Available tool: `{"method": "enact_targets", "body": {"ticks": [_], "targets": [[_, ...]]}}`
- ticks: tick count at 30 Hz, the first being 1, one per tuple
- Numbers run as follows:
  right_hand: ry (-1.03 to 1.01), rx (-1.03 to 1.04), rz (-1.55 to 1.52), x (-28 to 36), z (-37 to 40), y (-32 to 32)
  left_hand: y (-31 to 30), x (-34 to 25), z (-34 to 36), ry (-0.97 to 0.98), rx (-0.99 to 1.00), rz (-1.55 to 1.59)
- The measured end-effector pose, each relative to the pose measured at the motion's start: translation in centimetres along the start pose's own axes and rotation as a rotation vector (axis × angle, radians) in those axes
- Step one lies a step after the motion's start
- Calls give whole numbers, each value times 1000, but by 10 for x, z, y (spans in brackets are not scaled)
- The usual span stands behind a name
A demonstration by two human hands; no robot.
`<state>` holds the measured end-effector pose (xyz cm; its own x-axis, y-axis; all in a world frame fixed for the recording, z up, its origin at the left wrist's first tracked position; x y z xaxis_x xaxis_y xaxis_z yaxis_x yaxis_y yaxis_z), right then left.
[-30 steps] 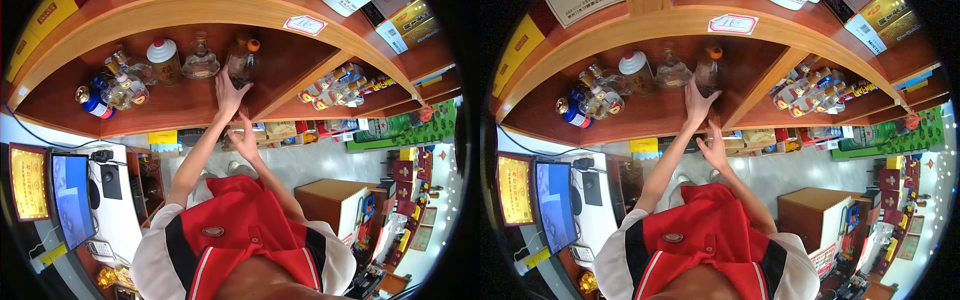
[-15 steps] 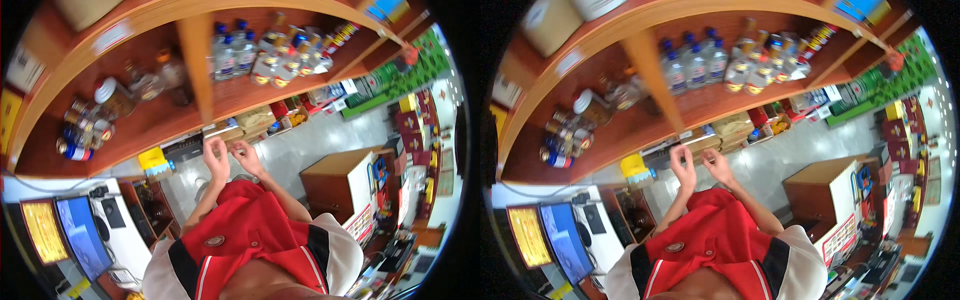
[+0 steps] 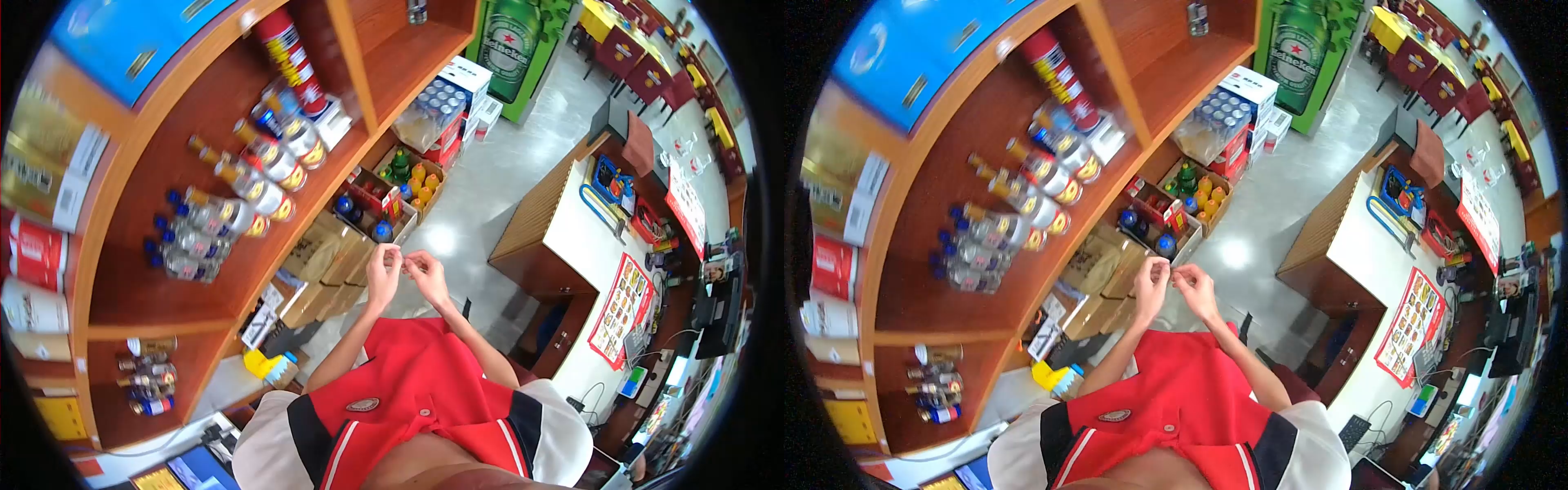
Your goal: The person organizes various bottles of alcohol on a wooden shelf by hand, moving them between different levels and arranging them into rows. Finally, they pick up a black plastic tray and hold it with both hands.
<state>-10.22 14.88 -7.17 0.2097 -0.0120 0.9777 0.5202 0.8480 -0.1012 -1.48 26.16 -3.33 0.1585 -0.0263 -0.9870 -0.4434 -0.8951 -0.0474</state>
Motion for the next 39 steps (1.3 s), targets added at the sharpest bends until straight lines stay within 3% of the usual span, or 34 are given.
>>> {"method": "enact_targets", "body": {"ticks": [4,11,19,25,32,34,37,38,39], "targets": [[99,-103,-78,-15,-36,-40,54,5,-51,-85,134,-29],[129,-159,-86,-15,-133,-100,135,7,-193,-59,202,30],[110,-212,-5,42,-290,-191,223,5,-408,85,60,214],[54,-260,-96,61,-390,-216,263,-11,-570,179,-4,39],[2,-86,-142,82,-523,-239,287,-7,-752,333,-200,-206],[-42,0,-150,96,-563,-249,292,-26,-785,497,-236,-353],[-42,82,-171,118,-616,-261,303,-29,-826,493,-352,-460],[-52,121,-198,123,-634,-264,308,-30,-837,393,-368,-486],[-64,156,-223,127,-652,-269,311,-19,-850,445,-439,-490]]}}
Point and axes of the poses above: each hand's wrist, its own z-axis away from the middle knuckle, its own y-axis out of the palm, x = y × z, the point moved 5 cm from there along -z, towards the middle knuckle, and after that the axes turned 10 degrees about z, right-handed, at the moved point
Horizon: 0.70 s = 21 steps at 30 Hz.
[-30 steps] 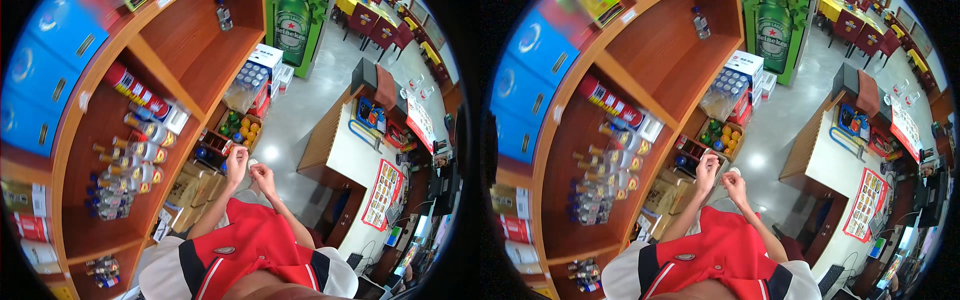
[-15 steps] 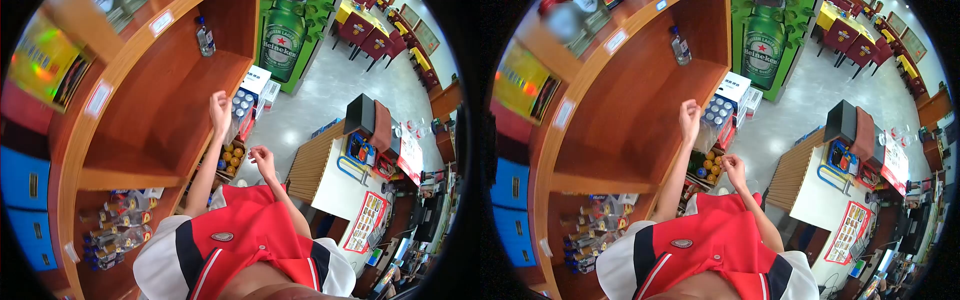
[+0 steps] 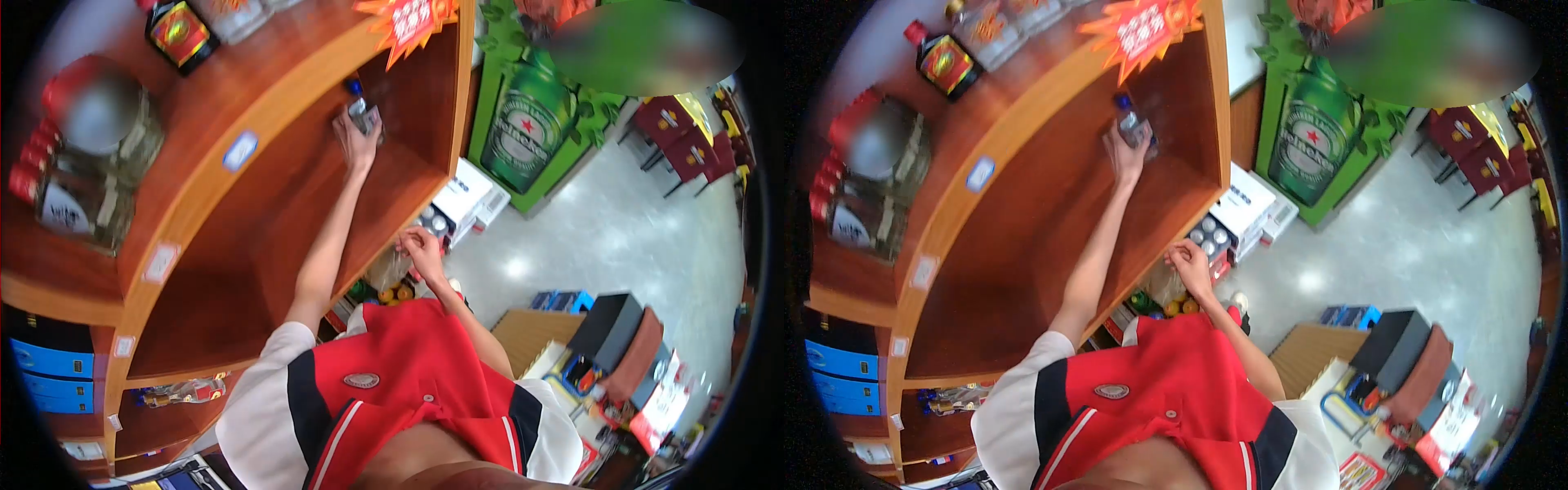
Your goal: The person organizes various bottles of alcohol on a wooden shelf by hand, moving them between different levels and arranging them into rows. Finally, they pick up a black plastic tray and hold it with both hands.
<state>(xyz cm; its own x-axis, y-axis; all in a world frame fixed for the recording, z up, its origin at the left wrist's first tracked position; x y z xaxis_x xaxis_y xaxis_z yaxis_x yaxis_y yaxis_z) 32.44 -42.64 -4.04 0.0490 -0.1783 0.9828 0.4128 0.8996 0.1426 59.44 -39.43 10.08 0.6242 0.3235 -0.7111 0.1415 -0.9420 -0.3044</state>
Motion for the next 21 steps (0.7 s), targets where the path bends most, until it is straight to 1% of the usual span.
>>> {"method": "enact_targets", "body": {"ticks": [2,3,6,8,9,10,12,13,15,16,18,20,21], "targets": [[10,32,23,18,-26,-12,15,12,-4,-43,-34,13],[20,52,24,23,-39,-18,18,8,-6,-42,-48,-4],[40,119,-24,24,-69,-32,23,7,-8,-103,-148,-49],[48,171,-31,23,-85,-35,29,14,-9,-69,-121,-20],[53,191,-39,23,-92,-36,27,2,-6,-110,-136,-15],[56,211,-46,26,-99,-36,28,-3,-3,-59,-216,-31],[65,271,-23,29,-109,-35,28,-3,-3,-169,-164,19],[62,277,-32,28,-114,-35,24,-4,-2,-165,-189,8],[28,272,-44,31,-122,-37,21,-5,0,-175,-165,45],[9,271,-17,27,-127,-39,14,-14,4,-289,-166,111],[74,224,-15,35,-124,-42,-3,-30,13,-282,-231,159],[87,279,-3,33,-119,-39,-24,-41,25,-315,-209,199],[130,296,-54,39,-113,-38,-39,-75,29,-302,-223,78]]}}
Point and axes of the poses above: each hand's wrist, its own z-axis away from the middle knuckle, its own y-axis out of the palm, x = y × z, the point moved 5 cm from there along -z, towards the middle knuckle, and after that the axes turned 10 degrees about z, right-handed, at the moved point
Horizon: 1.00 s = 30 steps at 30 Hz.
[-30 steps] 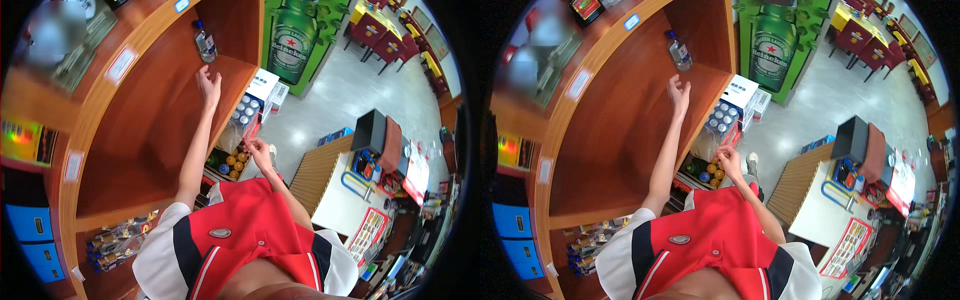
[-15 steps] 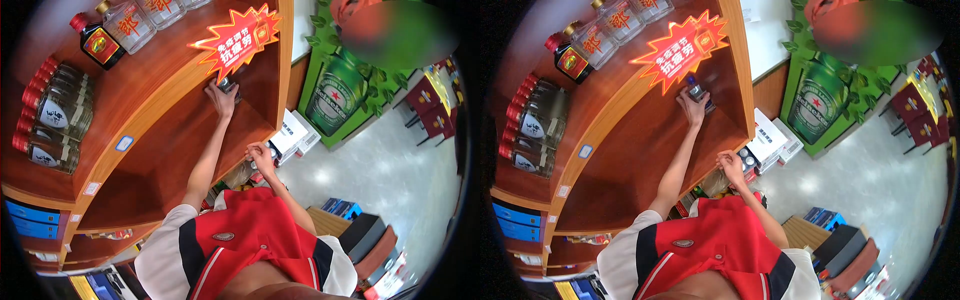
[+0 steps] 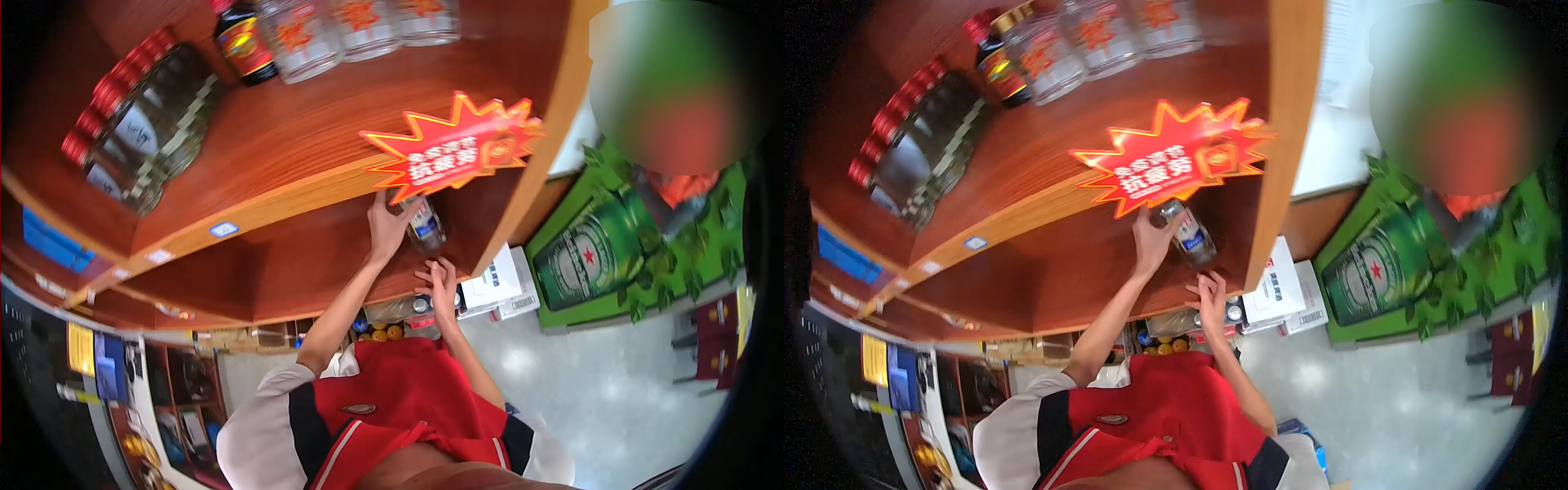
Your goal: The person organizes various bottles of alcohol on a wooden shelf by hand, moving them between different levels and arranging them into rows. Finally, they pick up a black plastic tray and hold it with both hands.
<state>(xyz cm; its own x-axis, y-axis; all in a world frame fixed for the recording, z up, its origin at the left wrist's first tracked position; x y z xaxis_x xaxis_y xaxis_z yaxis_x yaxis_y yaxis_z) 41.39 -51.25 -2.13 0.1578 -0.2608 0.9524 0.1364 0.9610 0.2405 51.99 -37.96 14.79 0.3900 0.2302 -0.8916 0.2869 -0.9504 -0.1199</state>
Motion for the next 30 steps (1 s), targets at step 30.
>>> {"method": "enact_targets", "body": {"ticks": [30], "targets": [[603,1117,348,-170,393,264,-493,-71,470,-320,-696,-184]]}}
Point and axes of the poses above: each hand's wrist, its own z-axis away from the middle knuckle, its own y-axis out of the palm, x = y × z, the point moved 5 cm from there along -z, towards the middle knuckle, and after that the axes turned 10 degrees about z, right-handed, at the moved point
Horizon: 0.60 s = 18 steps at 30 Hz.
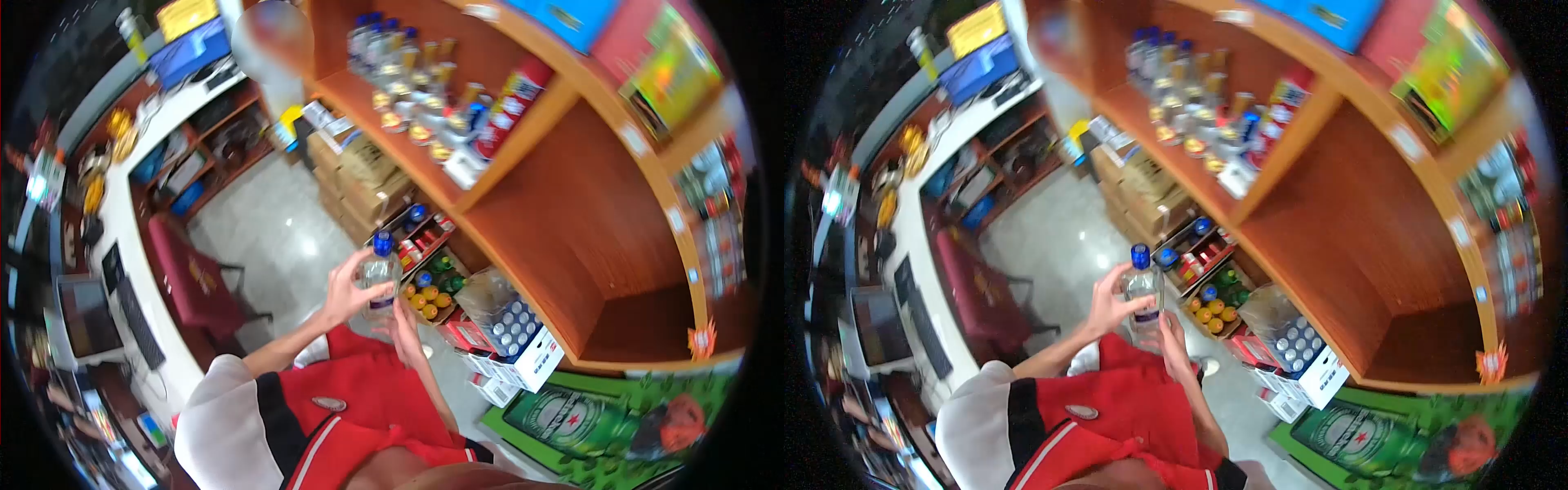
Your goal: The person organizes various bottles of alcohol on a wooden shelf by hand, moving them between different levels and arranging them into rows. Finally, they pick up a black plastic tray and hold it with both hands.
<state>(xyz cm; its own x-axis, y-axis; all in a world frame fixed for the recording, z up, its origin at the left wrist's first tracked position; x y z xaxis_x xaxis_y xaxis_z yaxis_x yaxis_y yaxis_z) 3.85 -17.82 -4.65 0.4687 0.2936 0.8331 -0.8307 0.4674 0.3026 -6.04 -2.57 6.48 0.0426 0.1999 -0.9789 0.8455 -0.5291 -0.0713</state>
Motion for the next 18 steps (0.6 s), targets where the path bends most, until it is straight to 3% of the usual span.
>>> {"method": "enact_targets", "body": {"ticks": [6,7,10,17,18], "targets": [[126,250,301,-16,-52,114,-141,19,26,-82,-411,137],[133,259,325,-17,-63,127,-156,23,27,-170,-453,223],[96,405,380,-19,-94,169,-198,36,25,-110,-613,126],[-53,598,456,-18,-196,248,-272,60,-19,-144,-794,76],[31,576,429,-8,-210,262,-284,64,-34,-148,-792,66]]}}
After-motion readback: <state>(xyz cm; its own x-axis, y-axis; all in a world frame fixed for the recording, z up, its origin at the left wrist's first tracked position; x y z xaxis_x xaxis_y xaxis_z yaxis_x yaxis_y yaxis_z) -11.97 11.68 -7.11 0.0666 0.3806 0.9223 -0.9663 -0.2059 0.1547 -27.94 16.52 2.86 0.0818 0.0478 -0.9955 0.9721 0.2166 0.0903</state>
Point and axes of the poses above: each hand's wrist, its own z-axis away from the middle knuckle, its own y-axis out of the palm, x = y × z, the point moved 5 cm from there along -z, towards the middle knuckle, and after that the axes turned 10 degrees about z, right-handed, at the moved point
